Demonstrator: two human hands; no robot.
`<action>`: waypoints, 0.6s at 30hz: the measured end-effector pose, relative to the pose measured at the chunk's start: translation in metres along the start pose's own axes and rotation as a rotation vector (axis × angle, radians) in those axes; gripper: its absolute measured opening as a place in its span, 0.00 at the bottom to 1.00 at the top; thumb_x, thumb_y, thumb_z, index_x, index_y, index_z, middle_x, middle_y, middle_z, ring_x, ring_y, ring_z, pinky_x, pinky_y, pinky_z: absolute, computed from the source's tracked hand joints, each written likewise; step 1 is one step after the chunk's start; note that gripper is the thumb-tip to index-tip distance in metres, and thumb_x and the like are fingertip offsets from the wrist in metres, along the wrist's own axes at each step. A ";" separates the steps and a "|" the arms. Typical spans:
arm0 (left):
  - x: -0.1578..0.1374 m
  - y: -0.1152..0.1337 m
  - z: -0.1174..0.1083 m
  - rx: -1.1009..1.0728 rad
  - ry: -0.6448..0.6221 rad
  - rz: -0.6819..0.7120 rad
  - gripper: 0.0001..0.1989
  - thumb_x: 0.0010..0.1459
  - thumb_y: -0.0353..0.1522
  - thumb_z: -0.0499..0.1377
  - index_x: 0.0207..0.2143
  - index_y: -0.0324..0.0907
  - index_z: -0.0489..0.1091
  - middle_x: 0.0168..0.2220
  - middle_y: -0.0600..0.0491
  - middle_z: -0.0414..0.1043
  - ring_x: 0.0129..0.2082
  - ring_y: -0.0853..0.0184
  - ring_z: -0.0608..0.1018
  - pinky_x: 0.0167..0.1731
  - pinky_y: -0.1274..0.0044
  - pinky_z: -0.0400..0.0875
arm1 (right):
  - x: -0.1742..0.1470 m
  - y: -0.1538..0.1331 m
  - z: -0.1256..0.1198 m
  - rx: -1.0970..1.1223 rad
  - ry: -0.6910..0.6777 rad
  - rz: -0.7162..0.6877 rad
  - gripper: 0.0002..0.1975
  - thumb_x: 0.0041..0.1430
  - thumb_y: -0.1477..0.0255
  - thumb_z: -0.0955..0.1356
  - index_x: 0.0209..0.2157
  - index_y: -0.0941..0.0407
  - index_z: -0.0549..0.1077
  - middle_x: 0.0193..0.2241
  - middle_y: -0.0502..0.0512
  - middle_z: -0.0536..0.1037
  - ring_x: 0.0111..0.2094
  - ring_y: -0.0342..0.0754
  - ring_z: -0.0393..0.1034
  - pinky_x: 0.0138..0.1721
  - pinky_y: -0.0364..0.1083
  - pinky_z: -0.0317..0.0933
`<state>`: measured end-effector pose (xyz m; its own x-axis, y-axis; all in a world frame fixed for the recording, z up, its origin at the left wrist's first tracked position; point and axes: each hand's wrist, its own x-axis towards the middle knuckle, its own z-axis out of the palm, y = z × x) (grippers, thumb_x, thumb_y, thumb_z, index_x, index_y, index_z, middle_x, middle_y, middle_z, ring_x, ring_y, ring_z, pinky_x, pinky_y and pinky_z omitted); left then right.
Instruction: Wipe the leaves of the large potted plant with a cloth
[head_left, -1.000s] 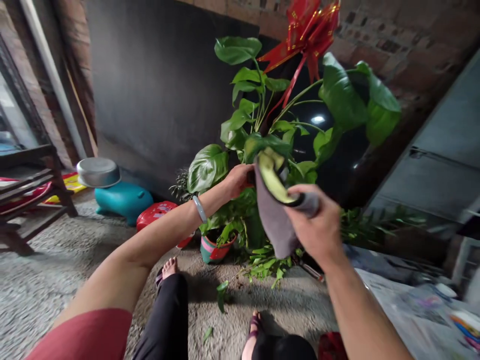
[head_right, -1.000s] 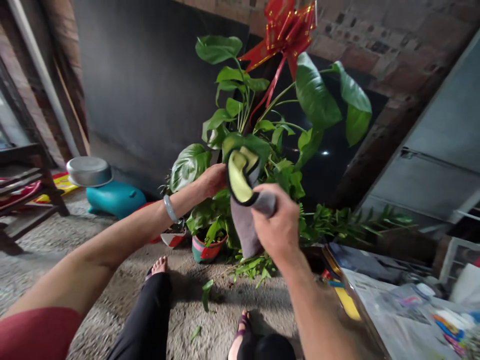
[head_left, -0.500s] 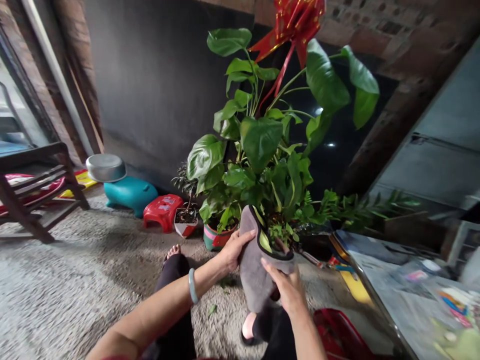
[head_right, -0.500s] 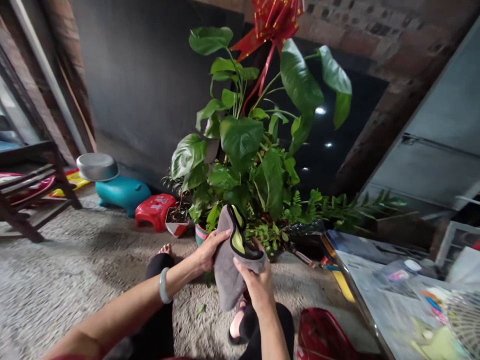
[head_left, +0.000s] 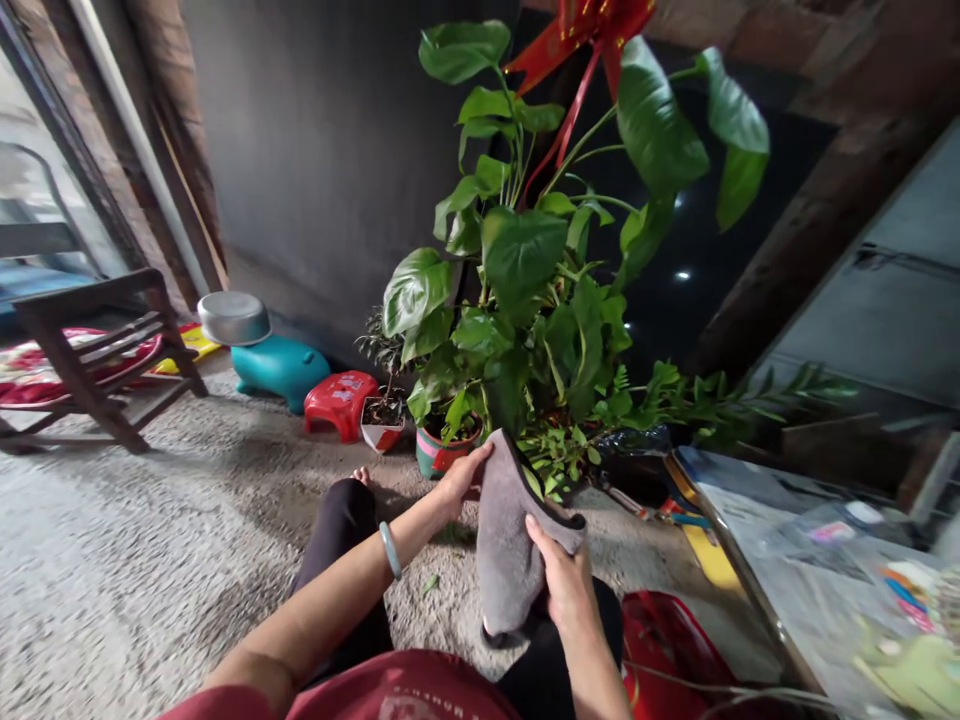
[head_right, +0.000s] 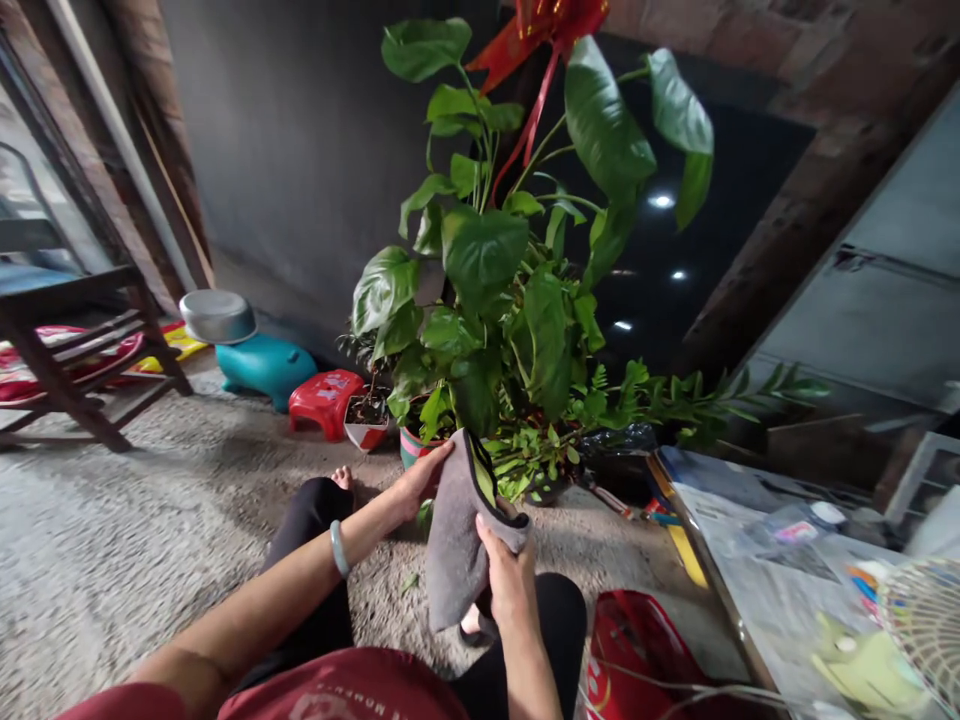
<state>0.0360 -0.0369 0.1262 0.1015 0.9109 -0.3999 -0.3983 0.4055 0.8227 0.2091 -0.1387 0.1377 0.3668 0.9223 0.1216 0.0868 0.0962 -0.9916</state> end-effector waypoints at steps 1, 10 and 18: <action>0.007 0.004 -0.003 0.024 0.061 0.124 0.22 0.54 0.51 0.68 0.39 0.43 0.81 0.43 0.44 0.84 0.49 0.49 0.82 0.48 0.63 0.77 | 0.007 -0.009 -0.003 0.018 0.025 0.013 0.22 0.47 0.56 0.79 0.41 0.54 0.84 0.42 0.60 0.88 0.50 0.64 0.82 0.56 0.61 0.73; 0.054 0.037 0.021 0.055 -0.070 0.432 0.17 0.52 0.37 0.70 0.44 0.42 0.85 0.57 0.40 0.81 0.70 0.45 0.69 0.72 0.56 0.54 | 0.102 -0.077 0.043 -0.174 0.058 -0.398 0.24 0.50 0.62 0.75 0.48 0.56 0.80 0.51 0.67 0.85 0.53 0.62 0.79 0.60 0.58 0.68; 0.046 0.021 -0.012 -0.117 -0.056 0.441 0.32 0.53 0.50 0.70 0.57 0.45 0.80 0.66 0.43 0.74 0.70 0.48 0.70 0.68 0.59 0.62 | 0.097 -0.031 0.019 -0.211 0.193 -0.037 0.24 0.40 0.51 0.76 0.33 0.55 0.78 0.37 0.69 0.86 0.42 0.66 0.82 0.44 0.59 0.75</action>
<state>0.0212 0.0124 0.1197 -0.0531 0.9986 0.0039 -0.5141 -0.0306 0.8572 0.2246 -0.0450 0.1793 0.5274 0.8295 0.1839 0.2869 0.0298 -0.9575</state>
